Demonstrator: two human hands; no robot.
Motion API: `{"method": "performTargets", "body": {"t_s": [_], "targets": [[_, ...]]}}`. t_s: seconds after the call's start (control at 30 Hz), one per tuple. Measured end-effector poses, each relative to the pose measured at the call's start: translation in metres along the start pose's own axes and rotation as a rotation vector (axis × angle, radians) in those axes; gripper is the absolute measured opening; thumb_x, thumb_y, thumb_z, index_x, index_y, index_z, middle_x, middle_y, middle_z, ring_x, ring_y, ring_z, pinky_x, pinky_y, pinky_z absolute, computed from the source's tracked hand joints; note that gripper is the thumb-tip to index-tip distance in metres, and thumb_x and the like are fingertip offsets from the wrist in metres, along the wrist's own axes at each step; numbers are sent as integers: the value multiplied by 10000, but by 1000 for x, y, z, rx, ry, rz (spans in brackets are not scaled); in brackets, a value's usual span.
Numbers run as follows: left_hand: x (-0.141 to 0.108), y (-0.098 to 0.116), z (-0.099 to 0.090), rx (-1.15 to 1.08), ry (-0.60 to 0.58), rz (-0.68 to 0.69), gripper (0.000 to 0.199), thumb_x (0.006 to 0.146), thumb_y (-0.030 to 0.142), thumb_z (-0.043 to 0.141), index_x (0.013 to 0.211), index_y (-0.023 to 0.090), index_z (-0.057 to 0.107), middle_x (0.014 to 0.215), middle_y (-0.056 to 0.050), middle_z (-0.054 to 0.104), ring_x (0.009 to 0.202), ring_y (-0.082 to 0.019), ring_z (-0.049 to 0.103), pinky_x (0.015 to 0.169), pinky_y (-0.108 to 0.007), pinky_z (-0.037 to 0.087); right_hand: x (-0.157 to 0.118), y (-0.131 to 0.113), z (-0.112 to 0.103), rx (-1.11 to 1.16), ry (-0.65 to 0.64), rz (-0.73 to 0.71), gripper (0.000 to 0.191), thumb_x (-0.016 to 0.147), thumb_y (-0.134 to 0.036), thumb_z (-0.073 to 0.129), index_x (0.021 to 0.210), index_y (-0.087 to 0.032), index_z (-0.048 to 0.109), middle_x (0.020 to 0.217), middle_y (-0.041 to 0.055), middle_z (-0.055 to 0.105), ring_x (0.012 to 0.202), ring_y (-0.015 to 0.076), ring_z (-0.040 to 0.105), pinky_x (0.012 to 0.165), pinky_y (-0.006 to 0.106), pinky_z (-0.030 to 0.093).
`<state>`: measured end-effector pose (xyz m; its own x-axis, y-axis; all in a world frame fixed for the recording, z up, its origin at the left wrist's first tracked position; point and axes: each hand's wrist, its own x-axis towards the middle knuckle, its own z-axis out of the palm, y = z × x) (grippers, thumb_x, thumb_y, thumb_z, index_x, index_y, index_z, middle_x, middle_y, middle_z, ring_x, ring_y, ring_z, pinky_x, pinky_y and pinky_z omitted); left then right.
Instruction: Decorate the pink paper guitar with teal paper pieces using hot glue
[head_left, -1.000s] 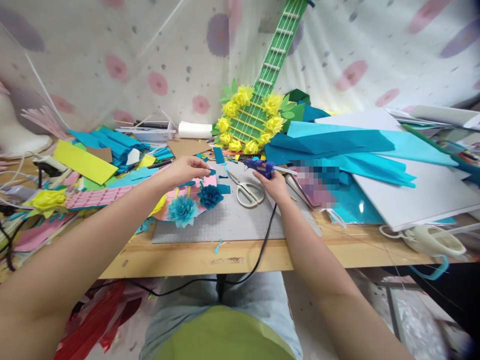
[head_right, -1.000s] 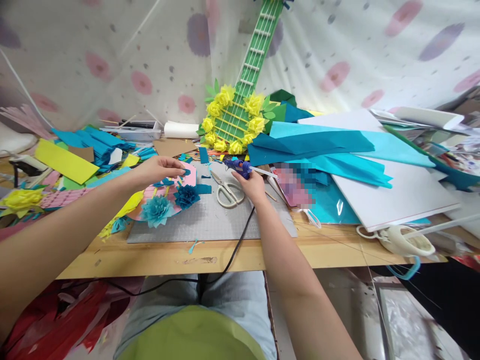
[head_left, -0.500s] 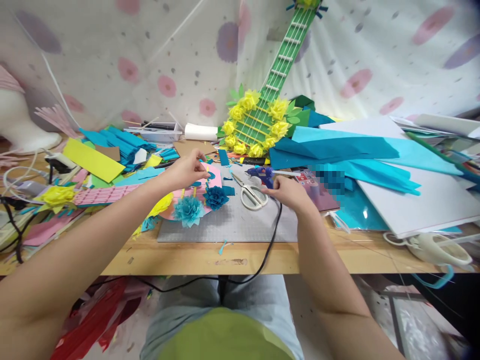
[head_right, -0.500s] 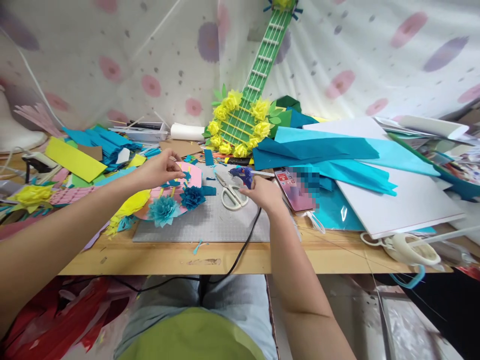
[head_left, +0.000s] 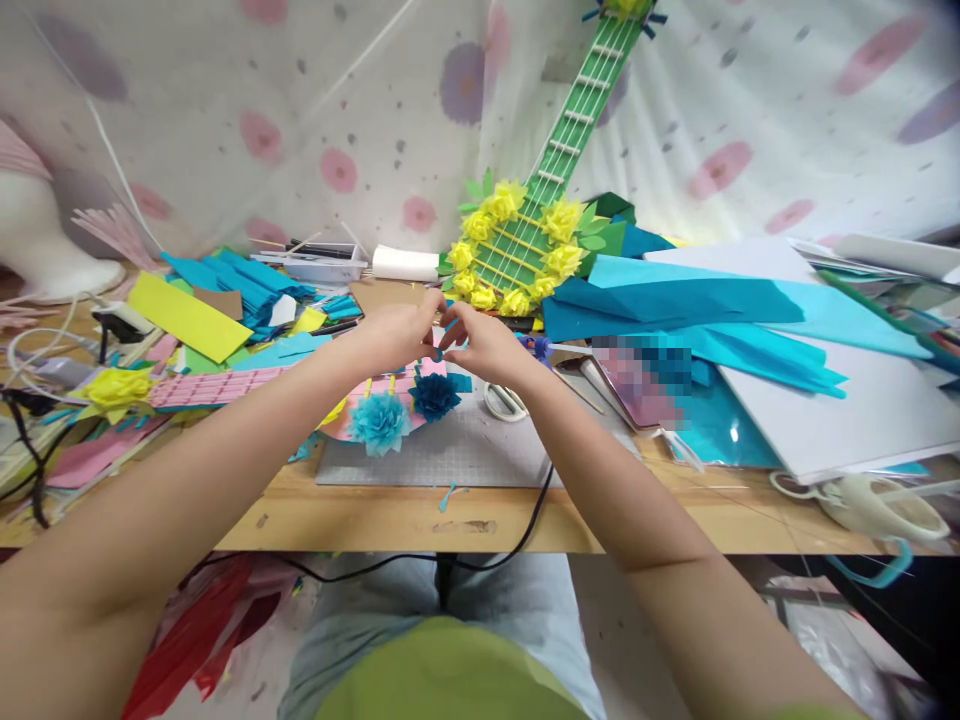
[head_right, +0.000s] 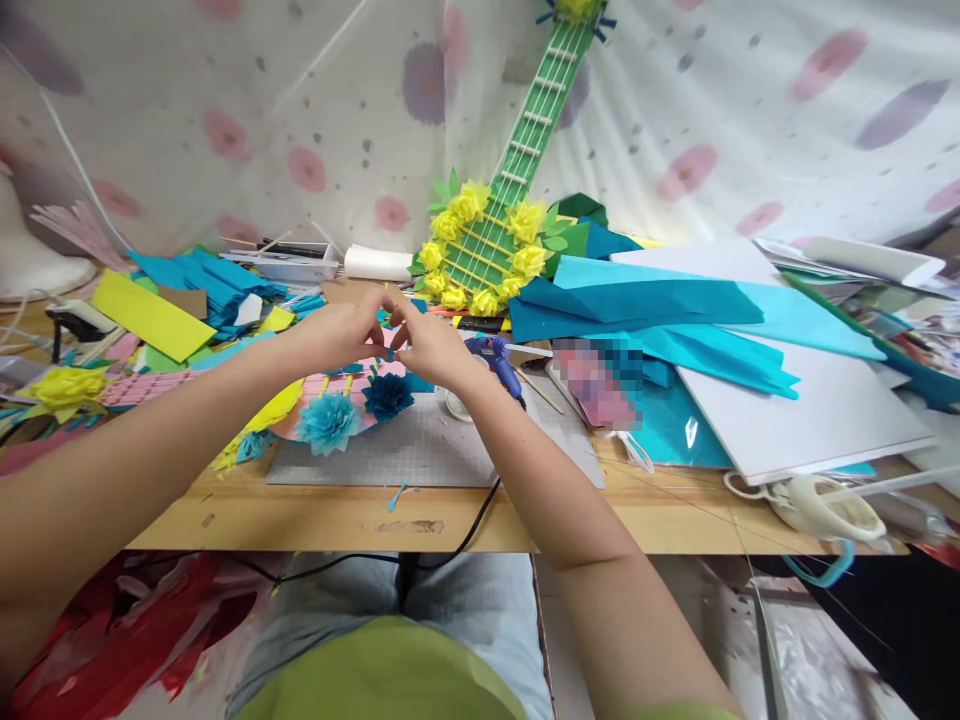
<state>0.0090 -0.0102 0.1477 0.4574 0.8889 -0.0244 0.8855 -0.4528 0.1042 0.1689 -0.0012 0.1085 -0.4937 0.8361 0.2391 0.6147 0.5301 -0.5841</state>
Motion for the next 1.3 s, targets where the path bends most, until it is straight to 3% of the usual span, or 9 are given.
{"method": "performTargets", "body": {"t_s": [0.23,0.4,0.53,0.6,0.73,0.87,1.1,1.3], "targets": [[3,-12,11,17,28,-7,525,774,239,611,1226,159,357,883,-59,701,860,-233,665,748,-300,449,10,4,13,-15,5,-29,348,711,-82,596,1026,-198,501,852,0,703,828,170,642,711,282,442],[3,-13,14,-27,106,-32,576,784,285,610,1279,162,342,919,-70,695,890,-221,652,785,-306,446,14,6,19,15,43,20,212,706,-96,596,892,-192,564,803,12,683,781,168,636,702,289,451],[-1,-10,22,-183,186,-96,363,864,275,467,1211,168,456,1037,-76,672,913,-184,630,801,-294,445,15,26,22,178,170,146,159,668,-129,634,806,-184,580,751,8,660,742,166,625,722,316,468],[-3,-6,27,-213,112,-110,290,897,303,383,1098,178,550,1051,-71,666,912,-185,625,778,-287,447,15,40,25,340,211,229,167,639,-146,653,785,-177,578,721,5,646,721,162,626,720,321,480],[-8,6,36,-172,-102,-66,414,926,416,283,1054,185,602,1017,-79,677,892,-210,626,752,-303,444,13,60,31,592,271,311,189,592,-168,670,755,-170,574,684,1,629,716,166,631,711,321,494],[-16,18,38,-93,-164,-18,440,919,455,312,1051,181,630,991,-92,688,893,-236,634,757,-331,449,9,60,34,674,285,297,189,577,-180,673,743,-173,583,711,-2,638,729,154,628,721,314,501],[-48,44,64,115,65,63,368,889,403,468,1025,107,638,1048,-147,668,1010,-273,603,882,-400,453,3,47,37,655,167,251,171,591,-162,664,743,-177,588,700,-15,632,719,134,625,721,296,503],[-72,62,99,165,269,-3,558,877,457,473,1206,15,564,1263,-218,571,1189,-310,527,1031,-435,389,-8,40,44,591,117,190,144,642,-177,645,779,-180,600,726,-8,649,712,118,626,706,270,491]]}}
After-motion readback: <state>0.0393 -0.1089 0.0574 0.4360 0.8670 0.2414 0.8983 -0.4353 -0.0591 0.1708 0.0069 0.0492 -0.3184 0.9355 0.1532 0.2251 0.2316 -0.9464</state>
